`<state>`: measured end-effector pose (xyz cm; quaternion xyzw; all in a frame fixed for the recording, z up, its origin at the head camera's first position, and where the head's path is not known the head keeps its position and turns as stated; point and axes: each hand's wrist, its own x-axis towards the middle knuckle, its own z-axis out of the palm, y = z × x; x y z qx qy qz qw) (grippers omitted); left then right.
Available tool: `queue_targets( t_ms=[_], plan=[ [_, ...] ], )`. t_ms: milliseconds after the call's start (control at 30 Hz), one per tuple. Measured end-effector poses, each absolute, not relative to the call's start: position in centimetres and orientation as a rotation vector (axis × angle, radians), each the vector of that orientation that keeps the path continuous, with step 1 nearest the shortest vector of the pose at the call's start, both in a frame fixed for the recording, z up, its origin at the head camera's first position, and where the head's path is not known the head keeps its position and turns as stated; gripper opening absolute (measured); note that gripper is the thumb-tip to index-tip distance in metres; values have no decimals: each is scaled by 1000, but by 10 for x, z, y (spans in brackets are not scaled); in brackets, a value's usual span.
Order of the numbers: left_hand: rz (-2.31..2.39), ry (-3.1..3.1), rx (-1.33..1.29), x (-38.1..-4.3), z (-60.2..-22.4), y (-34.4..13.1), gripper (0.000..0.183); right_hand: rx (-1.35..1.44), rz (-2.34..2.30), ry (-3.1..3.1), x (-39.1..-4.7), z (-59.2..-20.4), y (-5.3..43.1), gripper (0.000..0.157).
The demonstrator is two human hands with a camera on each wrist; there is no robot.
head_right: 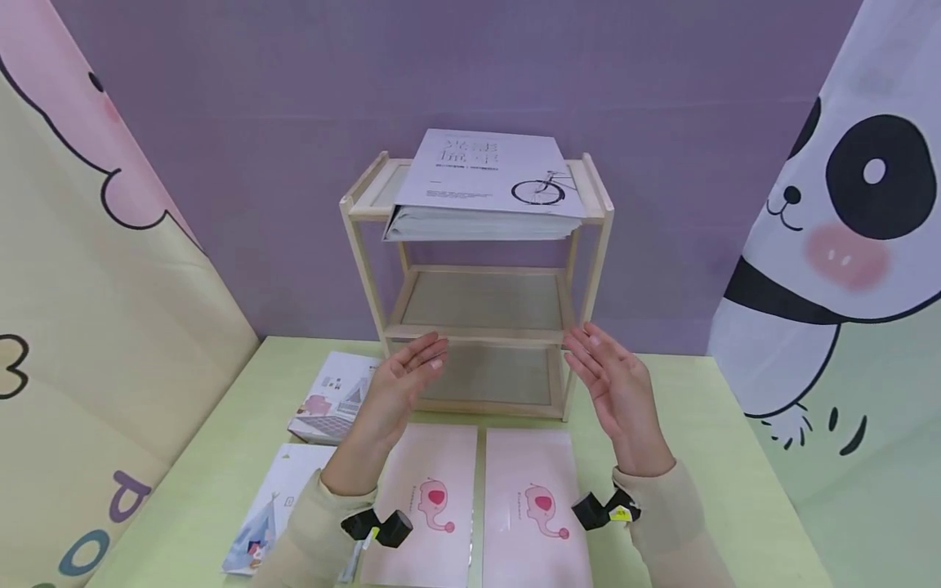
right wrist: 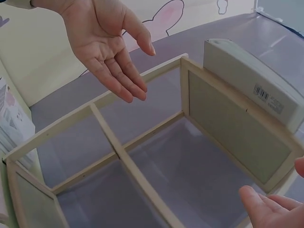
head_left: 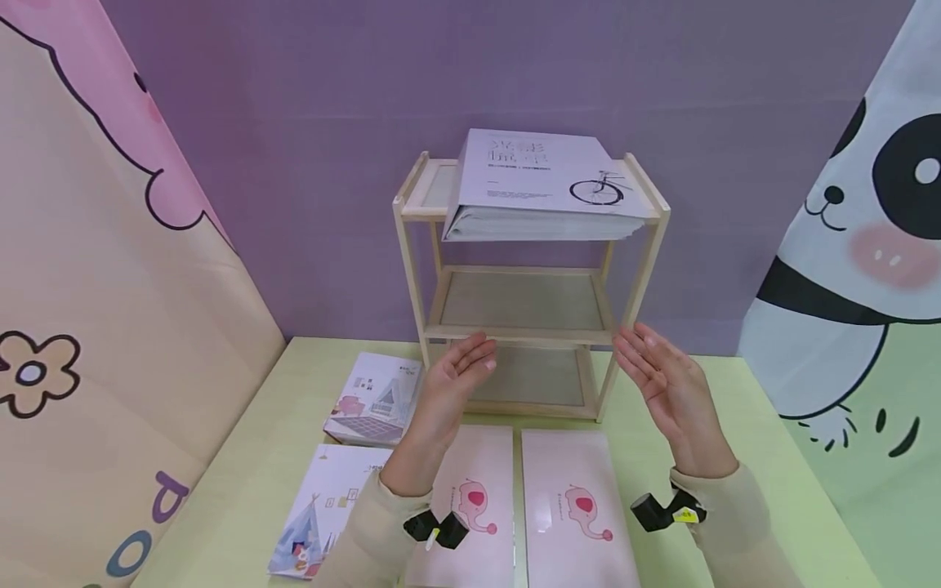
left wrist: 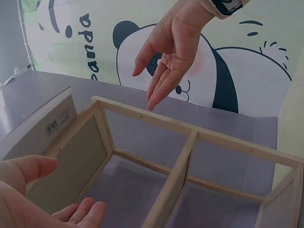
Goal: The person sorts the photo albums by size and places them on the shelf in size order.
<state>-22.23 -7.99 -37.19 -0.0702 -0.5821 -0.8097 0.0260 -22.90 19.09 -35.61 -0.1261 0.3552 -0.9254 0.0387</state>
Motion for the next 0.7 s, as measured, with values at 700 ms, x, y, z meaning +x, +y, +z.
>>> queue_targets(
  t_ms=[700],
  plan=[
    [-2493, -1887, -167, -214, -411, -72, 49, -315, -2744, 1224, -215, -409, 198, 27]
  ],
)
